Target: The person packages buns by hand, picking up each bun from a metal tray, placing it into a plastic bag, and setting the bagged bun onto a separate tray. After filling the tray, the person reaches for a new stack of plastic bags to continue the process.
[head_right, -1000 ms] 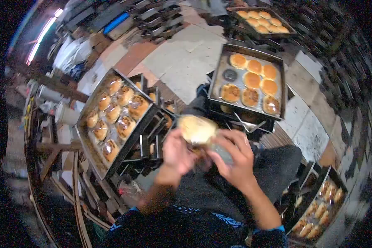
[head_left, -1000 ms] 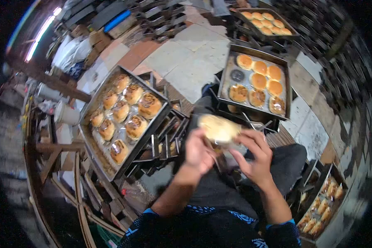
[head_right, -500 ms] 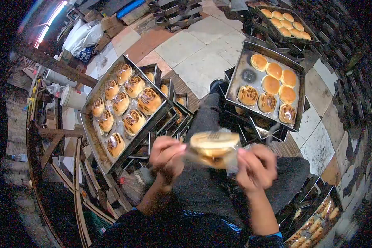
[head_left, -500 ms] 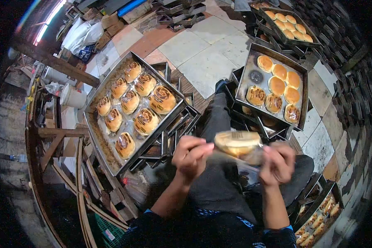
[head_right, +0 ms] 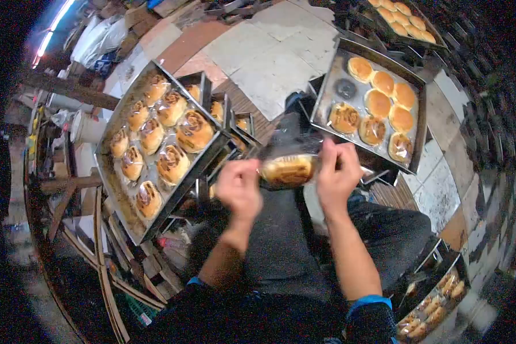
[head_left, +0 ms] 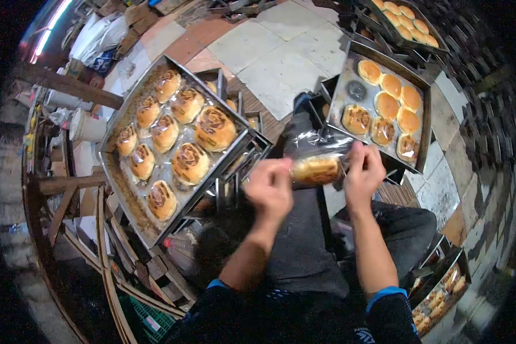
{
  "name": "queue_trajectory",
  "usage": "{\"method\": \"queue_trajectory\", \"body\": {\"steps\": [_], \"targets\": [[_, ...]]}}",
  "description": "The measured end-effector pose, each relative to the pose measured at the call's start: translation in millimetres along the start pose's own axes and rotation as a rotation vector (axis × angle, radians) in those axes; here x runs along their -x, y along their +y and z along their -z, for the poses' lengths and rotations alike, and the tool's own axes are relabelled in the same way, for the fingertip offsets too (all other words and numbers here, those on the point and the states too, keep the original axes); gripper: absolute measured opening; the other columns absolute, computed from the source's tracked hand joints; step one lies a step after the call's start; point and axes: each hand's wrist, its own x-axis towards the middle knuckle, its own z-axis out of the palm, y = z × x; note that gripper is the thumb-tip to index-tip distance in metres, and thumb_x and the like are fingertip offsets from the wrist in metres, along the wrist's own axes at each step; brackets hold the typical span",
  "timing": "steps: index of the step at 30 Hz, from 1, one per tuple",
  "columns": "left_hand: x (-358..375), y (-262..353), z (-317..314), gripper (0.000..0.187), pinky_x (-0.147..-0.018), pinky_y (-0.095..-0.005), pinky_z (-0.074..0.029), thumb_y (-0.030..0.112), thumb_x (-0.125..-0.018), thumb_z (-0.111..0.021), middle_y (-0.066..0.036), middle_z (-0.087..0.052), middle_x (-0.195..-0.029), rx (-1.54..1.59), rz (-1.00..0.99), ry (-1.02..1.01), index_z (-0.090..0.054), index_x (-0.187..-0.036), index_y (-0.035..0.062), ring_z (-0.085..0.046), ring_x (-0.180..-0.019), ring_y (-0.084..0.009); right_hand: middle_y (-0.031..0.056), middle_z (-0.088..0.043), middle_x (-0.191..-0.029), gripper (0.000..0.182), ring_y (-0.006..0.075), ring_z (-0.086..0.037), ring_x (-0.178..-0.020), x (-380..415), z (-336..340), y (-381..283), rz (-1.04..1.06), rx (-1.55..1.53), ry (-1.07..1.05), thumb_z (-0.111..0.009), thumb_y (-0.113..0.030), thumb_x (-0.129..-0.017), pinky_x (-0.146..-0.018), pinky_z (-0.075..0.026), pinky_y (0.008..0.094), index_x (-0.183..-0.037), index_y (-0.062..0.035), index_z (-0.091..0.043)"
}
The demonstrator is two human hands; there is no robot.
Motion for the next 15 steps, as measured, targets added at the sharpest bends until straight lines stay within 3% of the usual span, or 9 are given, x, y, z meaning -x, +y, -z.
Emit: {"method": "queue_trajectory", "body": {"steps": [2,4,6,7,9,11,13,14,15], "targets": [[-2,8,18,0.011,-0.062,-0.0254,-0.046,0.006,-0.085,-0.071,-0.007,-0.066,-0.077,0.2,0.695,0.06,-0.069,-0.086,-0.0044,-0.059,-0.07,-0.011,0.0031,-0.046,-0.063,0.03,0.0111,-0.041,-0.058,20,4,-2,-0.21,-0.012,0.089,-0.061,-0.009,-0.094,-0.052,-0.033,0.0278,-0.067,-0.001,-0.051],[36,5,45,0.009,-0.062,-0.0268,-0.047,0.006,-0.085,-0.071,-0.01,-0.068,-0.079,0.286,0.672,0.017,-0.071,-0.087,-0.0033,-0.06,-0.067,-0.0138,0.002,-0.042,-0.061,0.032,0.01,-0.036,-0.056,65,16,-10,-0.319,-0.008,0.014,-0.06,-0.011,-0.095,-0.05,-0.031,0.029,-0.067,-0.0011,-0.048],[80,10,65,0.007,-0.063,-0.0281,-0.049,0.006,-0.085,-0.07,-0.011,-0.068,-0.08,0.08,0.867,-0.127,-0.073,-0.087,-0.0009,-0.062,-0.07,-0.0151,0.0053,-0.041,-0.057,0.036,0.0089,-0.037,-0.056,125,24,-1,-0.637,-0.066,-0.082,-0.057,-0.016,-0.097,-0.051,-0.032,0.031,-0.066,-0.0006,-0.046],[90,16,69,0.007,-0.063,-0.0281,-0.049,0.006,-0.085,-0.07,-0.011,-0.068,-0.08,0.088,0.871,-0.161,-0.073,-0.087,-0.0009,-0.062,-0.07,-0.0151,0.0079,-0.043,-0.056,0.037,0.0073,-0.039,-0.058,147,27,4,-0.78,-0.009,-0.153,-0.058,-0.017,-0.096,-0.051,-0.033,0.0319,-0.065,0.0007,-0.05],[99,24,75,0.008,-0.063,-0.0289,-0.05,0.008,-0.086,-0.071,-0.009,-0.067,-0.076,-0.14,0.428,-0.169,-0.073,-0.087,0.0,-0.063,-0.071,-0.0149,-0.0003,-0.051,-0.06,0.032,0.0068,-0.043,-0.058,162,46,19,-0.834,-0.036,-0.448,-0.06,-0.012,-0.094,-0.052,-0.035,0.0286,-0.066,0.0016,-0.055],[85,36,80,0.011,-0.058,-0.0273,-0.049,0.008,-0.088,-0.07,-0.007,-0.065,-0.071,-0.132,0.37,-0.14,-0.071,-0.084,-0.0018,-0.062,-0.067,-0.0135,0.0054,-0.054,-0.058,0.026,0.0107,-0.045,-0.053,115,65,-5,-0.507,0.167,-0.367,-0.063,-0.006,-0.09,-0.051,-0.036,0.0286,-0.065,0.0015,-0.06],[48,49,79,0.014,-0.052,-0.0244,-0.046,0.009,-0.088,-0.07,-0.008,-0.065,-0.068,-0.115,0.625,-0.081,-0.069,-0.079,-0.0027,-0.061,-0.06,-0.0112,0.0084,-0.061,-0.063,0.012,0.0152,-0.055,-0.055,76,72,-22,-0.394,0.106,-0.229,-0.07,-0.005,-0.083,-0.056,-0.043,0.0281,-0.072,-0.0002,-0.068],[37,44,68,0.016,-0.047,-0.023,-0.043,0.008,-0.088,-0.07,-0.006,-0.064,-0.065,0.062,0.744,0.067,-0.067,-0.077,-0.0024,-0.057,-0.053,-0.0088,0.0102,-0.07,-0.077,0.004,0.0205,-0.065,-0.067,52,71,-30,-0.129,0.017,-0.351,-0.074,-0.006,-0.079,-0.065,-0.048,0.0309,-0.078,-0.0018,-0.072],[19,34,63,0.016,-0.049,-0.0216,-0.041,0.01,-0.09,-0.069,-0.001,-0.062,-0.065,0.116,0.593,0.014,-0.066,-0.079,-0.0016,-0.052,-0.053,-0.0055,0.014,-0.072,-0.095,0.022,0.0268,-0.069,-0.086,36,64,-39,0.014,0.004,-0.471,-0.075,-0.006,-0.076,-0.079,-0.051,0.0348,-0.098,-0.0054,-0.073]]}}
